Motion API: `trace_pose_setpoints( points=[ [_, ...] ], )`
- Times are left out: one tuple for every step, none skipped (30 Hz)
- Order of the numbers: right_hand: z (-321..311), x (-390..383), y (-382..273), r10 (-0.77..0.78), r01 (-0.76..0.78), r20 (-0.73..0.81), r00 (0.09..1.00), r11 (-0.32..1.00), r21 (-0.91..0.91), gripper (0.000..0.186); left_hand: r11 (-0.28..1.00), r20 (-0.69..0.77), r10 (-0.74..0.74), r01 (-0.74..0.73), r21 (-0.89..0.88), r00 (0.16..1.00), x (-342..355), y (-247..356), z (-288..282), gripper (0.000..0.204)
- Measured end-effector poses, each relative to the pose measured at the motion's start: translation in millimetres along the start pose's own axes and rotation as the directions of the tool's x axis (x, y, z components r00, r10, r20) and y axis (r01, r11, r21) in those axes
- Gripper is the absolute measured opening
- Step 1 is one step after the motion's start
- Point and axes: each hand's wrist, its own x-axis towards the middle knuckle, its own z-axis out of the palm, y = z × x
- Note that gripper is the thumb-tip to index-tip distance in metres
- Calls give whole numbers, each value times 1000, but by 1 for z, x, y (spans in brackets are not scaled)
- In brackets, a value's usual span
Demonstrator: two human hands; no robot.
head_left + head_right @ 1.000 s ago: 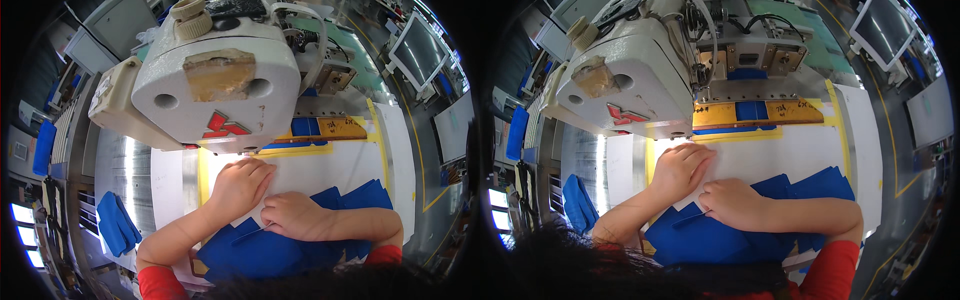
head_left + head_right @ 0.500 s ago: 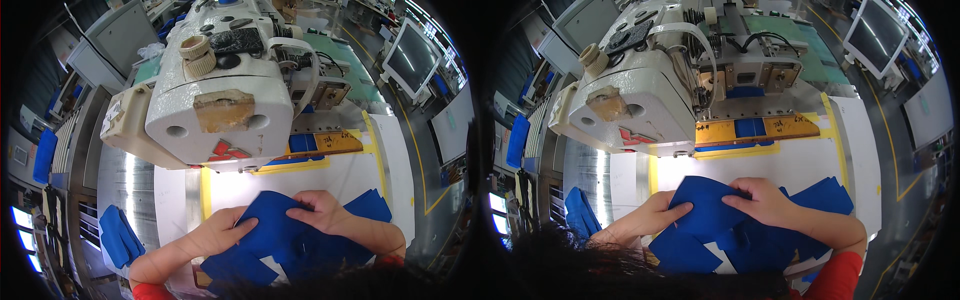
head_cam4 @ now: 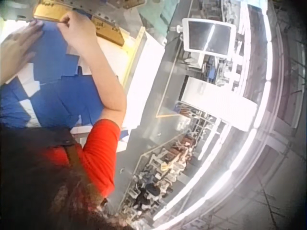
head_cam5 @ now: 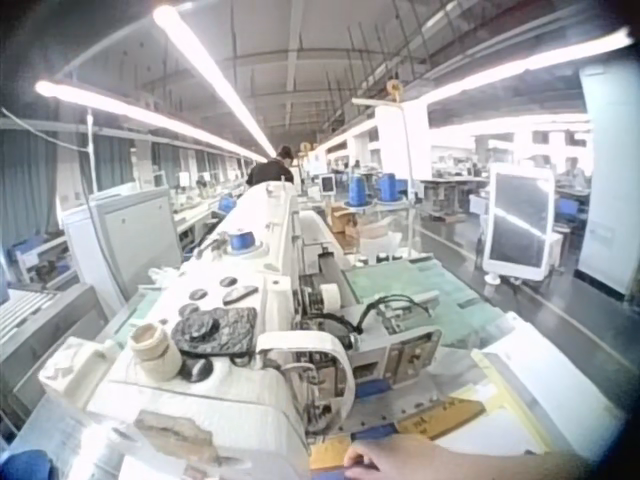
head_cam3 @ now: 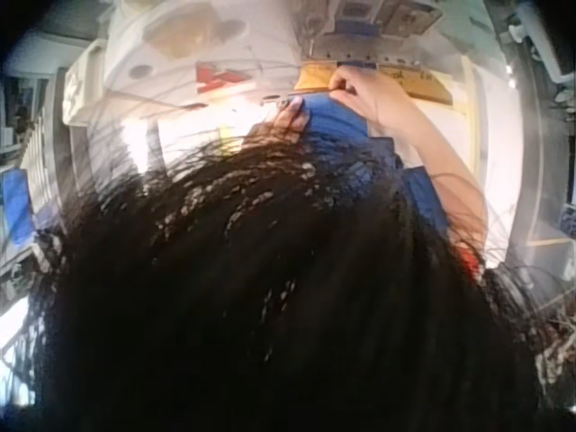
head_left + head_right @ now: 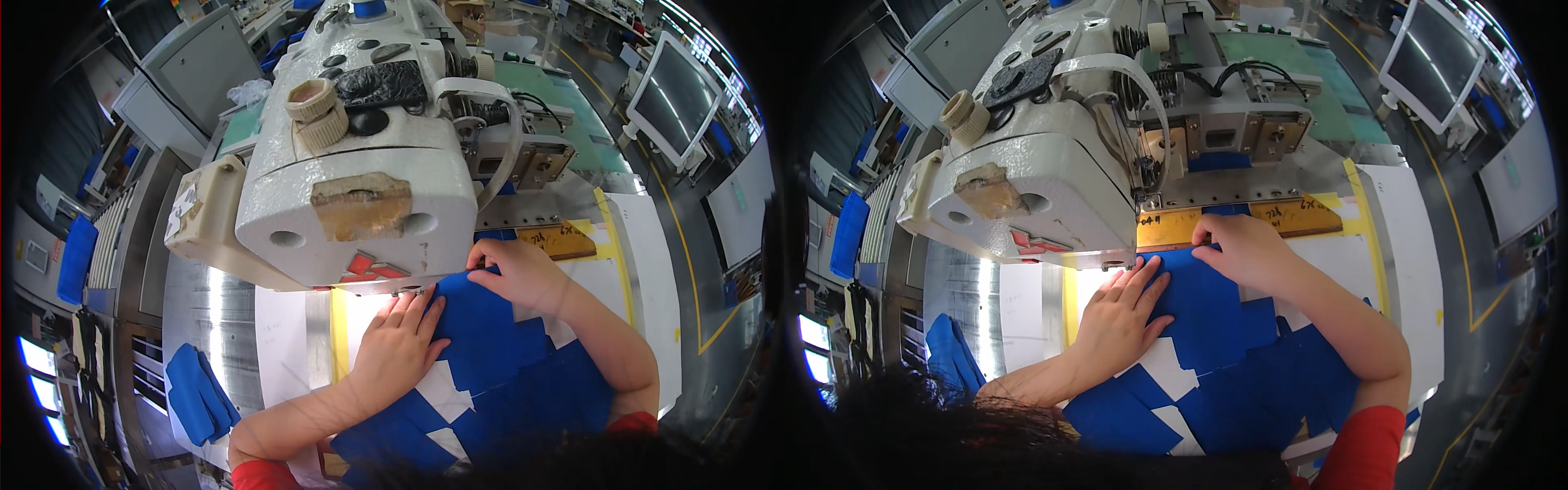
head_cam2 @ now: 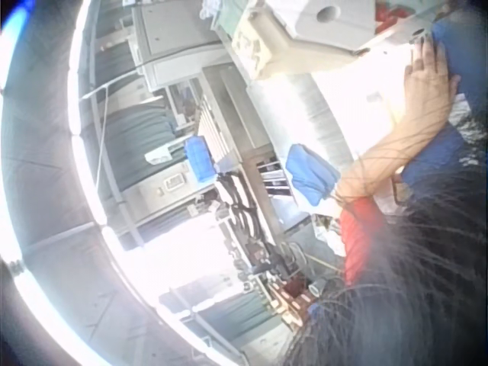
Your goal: The person sews blue fabric pieces together using an industrial sewing machine.
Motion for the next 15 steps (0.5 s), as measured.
trace_pose_setpoints(
  points=[
    [4,-2,2,1,-1,2,1000,1000,2,22,1000,2,-1,1,-1,1000,0,-1,1,56],
    [8,-4,6,-10,12,-62,998,1000,28,20,1000,-10,-3,3,-24,1000,1,-1,1,55],
    [11,-7,8,-19,25,-128,992,998,52,18,999,-23,-3,2,-48,1000,1,-2,2,55],
    [12,-8,8,-18,24,-128,992,998,52,18,999,-22,-3,2,-49,1000,1,-2,2,55],
    [12,-9,8,-24,29,-148,989,999,32,18,998,-28,-1,-1,-59,1000,2,-2,3,55],
    [12,-9,8,-30,33,-169,985,999,12,18,998,-33,0,-3,-70,999,2,-2,3,55],
    [12,-9,7,-29,32,-169,985,999,13,18,998,-33,1,-3,-69,999,2,-3,4,55],
    [11,-8,5,-17,19,-161,987,1000,10,17,997,-44,1,-5,-78,999,1,-3,5,55],
    [10,-8,4,-3,4,-153,988,1000,6,17,996,-55,4,-9,-88,998,2,-3,6,56],
    [12,-8,6,-1,2,-156,988,1000,6,17,996,-55,7,-12,-89,998,2,-3,6,56],
    [16,-8,9,-20,20,-192,981,1000,-3,17,996,-54,0,-5,-84,999,2,-3,7,56],
    [18,-9,10,-40,39,-225,973,999,-11,16,997,-53,-9,5,-79,999,2,-3,7,56],
    [18,-10,8,-38,37,-226,973,999,-10,16,997,-51,-8,4,-79,999,2,-3,7,56],
    [17,-11,5,-32,29,-218,975,999,-16,15,997,-58,-9,5,-76,998,1,-3,7,56],
    [17,-11,4,-26,22,-210,977,1000,-22,14,997,-65,-12,7,-73,998,1,-3,8,56]
  ],
)
